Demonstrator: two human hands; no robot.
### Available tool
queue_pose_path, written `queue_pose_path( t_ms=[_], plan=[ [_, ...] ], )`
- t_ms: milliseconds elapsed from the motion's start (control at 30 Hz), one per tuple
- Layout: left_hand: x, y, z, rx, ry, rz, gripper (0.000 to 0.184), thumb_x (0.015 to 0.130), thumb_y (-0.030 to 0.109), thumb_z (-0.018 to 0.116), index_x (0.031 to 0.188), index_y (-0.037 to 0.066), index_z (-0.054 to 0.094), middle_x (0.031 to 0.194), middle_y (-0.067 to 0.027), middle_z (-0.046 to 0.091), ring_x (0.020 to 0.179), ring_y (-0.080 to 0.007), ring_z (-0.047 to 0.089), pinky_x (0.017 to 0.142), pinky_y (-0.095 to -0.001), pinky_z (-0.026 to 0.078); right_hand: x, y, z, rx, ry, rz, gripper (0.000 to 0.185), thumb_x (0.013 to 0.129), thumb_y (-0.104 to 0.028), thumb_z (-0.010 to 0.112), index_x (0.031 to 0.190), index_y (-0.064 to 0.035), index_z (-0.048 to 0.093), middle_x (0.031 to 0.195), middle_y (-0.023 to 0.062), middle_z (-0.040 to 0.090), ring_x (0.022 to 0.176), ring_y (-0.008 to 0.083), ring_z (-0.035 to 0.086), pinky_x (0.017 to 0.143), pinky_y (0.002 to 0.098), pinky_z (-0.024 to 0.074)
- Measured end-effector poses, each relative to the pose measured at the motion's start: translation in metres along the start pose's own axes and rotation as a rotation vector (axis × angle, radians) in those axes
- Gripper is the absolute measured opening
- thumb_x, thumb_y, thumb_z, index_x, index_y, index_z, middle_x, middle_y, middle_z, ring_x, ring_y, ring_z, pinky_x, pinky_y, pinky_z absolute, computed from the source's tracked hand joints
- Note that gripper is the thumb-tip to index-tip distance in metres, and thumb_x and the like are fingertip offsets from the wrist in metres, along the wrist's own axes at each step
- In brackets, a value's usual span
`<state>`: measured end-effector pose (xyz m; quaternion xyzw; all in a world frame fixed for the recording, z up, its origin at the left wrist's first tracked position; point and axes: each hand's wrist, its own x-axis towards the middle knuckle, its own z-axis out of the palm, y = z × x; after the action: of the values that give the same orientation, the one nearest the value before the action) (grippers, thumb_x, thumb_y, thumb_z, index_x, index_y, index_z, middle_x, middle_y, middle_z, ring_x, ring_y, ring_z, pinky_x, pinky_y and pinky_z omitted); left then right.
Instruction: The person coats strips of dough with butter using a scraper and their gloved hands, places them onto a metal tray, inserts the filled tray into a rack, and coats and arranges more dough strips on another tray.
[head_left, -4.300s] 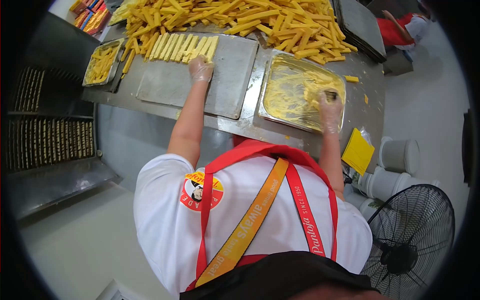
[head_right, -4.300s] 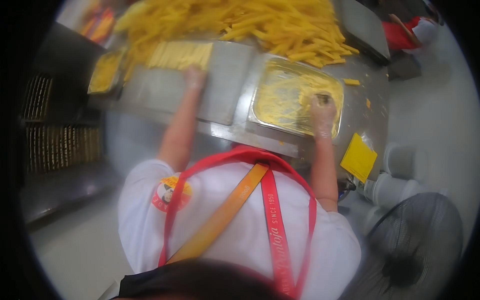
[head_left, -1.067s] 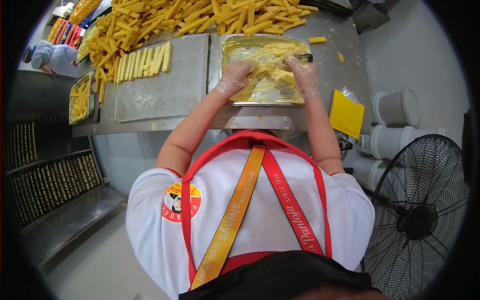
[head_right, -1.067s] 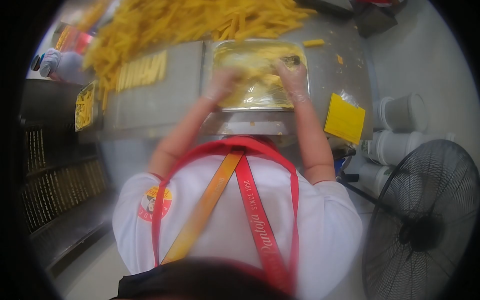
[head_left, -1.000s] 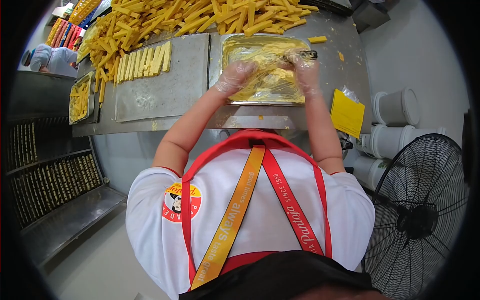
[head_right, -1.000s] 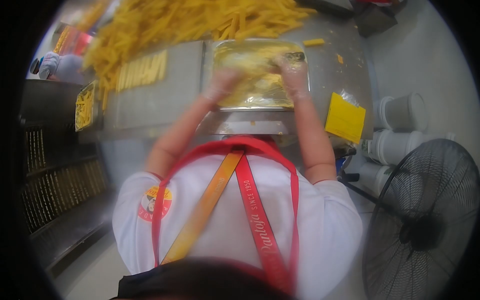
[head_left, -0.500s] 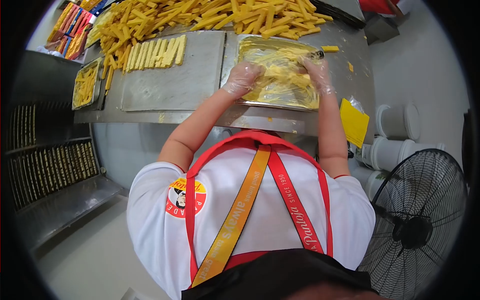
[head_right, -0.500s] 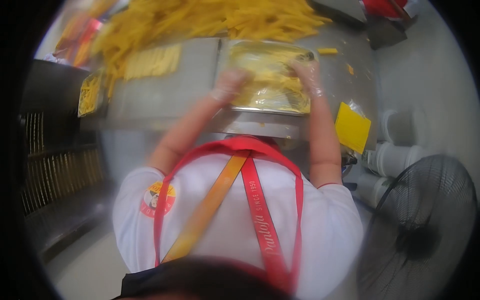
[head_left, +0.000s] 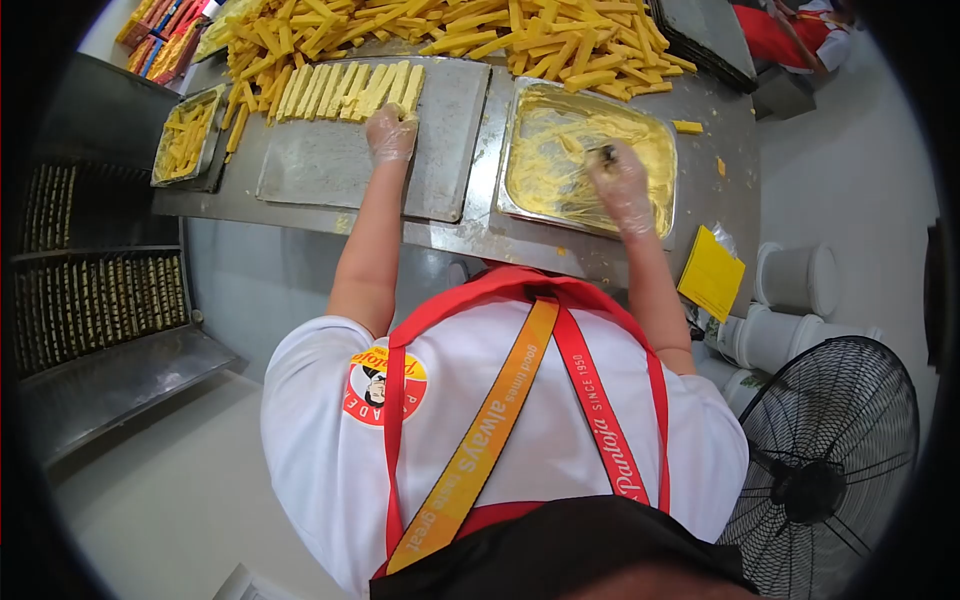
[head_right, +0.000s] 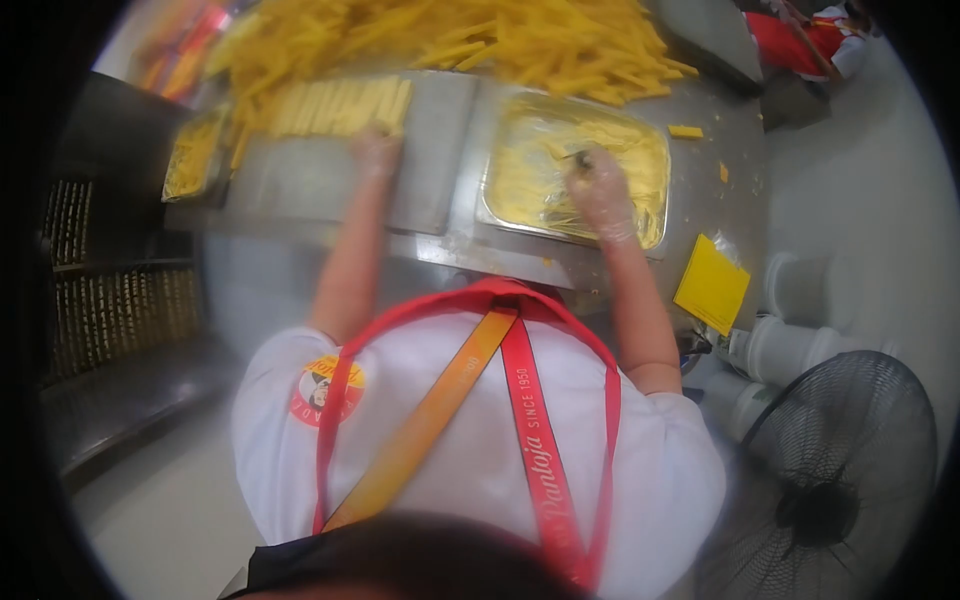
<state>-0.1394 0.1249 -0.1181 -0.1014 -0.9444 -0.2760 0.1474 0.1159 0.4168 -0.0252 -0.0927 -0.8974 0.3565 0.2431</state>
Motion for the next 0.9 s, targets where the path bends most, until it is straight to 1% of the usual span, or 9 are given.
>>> queue_pose_path(
  t_ms=[167, 300, 400, 467, 533, 600, 667, 800, 900],
  plan=[
    [-0.001, -0.015, 0.020, -0.063, 0.070, 0.038, 0.030, 0.064, 0.023, 0.074, 0.077, 0.000, 0.059, 0.075, -0.0208, 0.060, 0.077, -0.0392, 0.058, 0.071, -0.0467, 0.048, -0.007, -0.009, 0.028, 0.417, -0.188, 0.322, 0.016, 0.081, -0.016, 0.067, 0.092, -0.0049, 0.063, 0.083, 0.0028, 0.064, 0.073, 0.0135, 0.059, 0.068, 0.0276, 0.0495],
    [-0.019, -0.022, 0.012, 0.019, 0.249, 0.148, 0.044, 0.067, 0.033, 0.075, 0.089, 0.001, 0.056, 0.084, -0.0197, 0.056, 0.086, -0.0398, 0.053, 0.076, -0.0486, 0.044, 0.026, 0.031, -0.024, 0.518, 0.178, 0.603, 0.016, 0.080, -0.017, 0.069, 0.092, -0.0065, 0.065, 0.081, 0.0019, 0.064, 0.071, 0.0122, 0.060, 0.064, 0.0282, 0.0496],
    [-0.009, 0.007, -0.008, -0.003, 0.194, 0.184, 0.048, 0.069, 0.039, 0.074, 0.095, 0.002, 0.055, 0.090, -0.0188, 0.056, 0.090, -0.0386, 0.052, 0.079, -0.0485, 0.044, 0.032, 0.051, -0.029, -0.274, 0.184, 0.241, 0.018, 0.079, -0.017, 0.069, 0.092, -0.0053, 0.065, 0.081, 0.0028, 0.065, 0.072, 0.0125, 0.061, 0.063, 0.0297, 0.0495],
    [0.000, 0.047, -0.023, 0.053, 0.056, 0.240, 0.051, 0.072, 0.041, 0.071, 0.100, 0.003, 0.054, 0.093, -0.0185, 0.056, 0.093, -0.0376, 0.052, 0.083, -0.0481, 0.044, 0.026, 0.037, 0.000, -0.013, 0.060, 0.100, 0.020, 0.077, -0.014, 0.068, 0.094, -0.0048, 0.064, 0.085, 0.0050, 0.064, 0.075, 0.0168, 0.062, 0.067, 0.0328, 0.0508],
    [0.023, 0.068, 0.009, -0.051, 0.269, 0.544, 0.052, 0.073, 0.038, 0.069, 0.109, 0.004, 0.053, 0.101, -0.0198, 0.058, 0.100, -0.0368, 0.053, 0.087, -0.0457, 0.044, 0.025, -0.018, 0.009, 0.296, -0.215, 0.218, 0.024, 0.078, -0.015, 0.068, 0.098, -0.0027, 0.063, 0.085, 0.0057, 0.064, 0.076, 0.0154, 0.061, 0.067, 0.0306, 0.0506],
    [0.045, 0.096, 0.026, -0.064, 0.016, 0.487, 0.052, 0.074, 0.036, 0.068, 0.113, 0.004, 0.053, 0.108, -0.0208, 0.058, 0.105, -0.0358, 0.053, 0.089, -0.0443, 0.044, 0.035, -0.042, -0.003, 0.335, -0.116, 0.466, 0.027, 0.078, -0.016, 0.068, 0.100, -0.0014, 0.062, 0.085, 0.0063, 0.064, 0.077, 0.0151, 0.061, 0.067, 0.0301, 0.0503],
    [0.067, 0.113, 0.043, -0.055, -0.126, 0.439, 0.052, 0.075, 0.034, 0.067, 0.115, 0.005, 0.053, 0.111, -0.0212, 0.059, 0.107, -0.0356, 0.054, 0.090, -0.0436, 0.045, 0.039, 0.031, 0.007, 0.620, -0.011, 0.516, 0.031, 0.079, -0.017, 0.069, 0.102, 0.0010, 0.059, 0.084, 0.0080, 0.064, 0.077, 0.0151, 0.061, 0.066, 0.0301, 0.0504],
    [0.101, 0.120, 0.098, 0.002, -0.248, 0.365, 0.048, 0.075, 0.033, 0.067, 0.113, 0.006, 0.054, 0.105, -0.0194, 0.063, 0.100, -0.0366, 0.059, 0.085, -0.0436, 0.048, 0.047, 0.073, -0.035, -0.137, 0.217, 0.395, 0.025, 0.077, -0.018, 0.067, 0.093, -0.0006, 0.061, 0.083, 0.0145, 0.064, 0.070, 0.0238, 0.061, 0.067, 0.0349, 0.0504],
    [0.118, 0.120, 0.125, 0.181, -0.310, 0.376, 0.032, 0.078, 0.025, 0.061, 0.106, 0.009, 0.057, 0.093, -0.0169, 0.067, 0.091, -0.0343, 0.064, 0.076, -0.0447, 0.052, 0.038, 0.044, -0.005, -0.060, 0.104, 0.182, 0.020, 0.079, -0.011, 0.068, 0.097, -0.0034, 0.064, 0.086, 0.0064, 0.065, 0.077, 0.0152, 0.060, 0.070, 0.0296, 0.0494]
  ],
)
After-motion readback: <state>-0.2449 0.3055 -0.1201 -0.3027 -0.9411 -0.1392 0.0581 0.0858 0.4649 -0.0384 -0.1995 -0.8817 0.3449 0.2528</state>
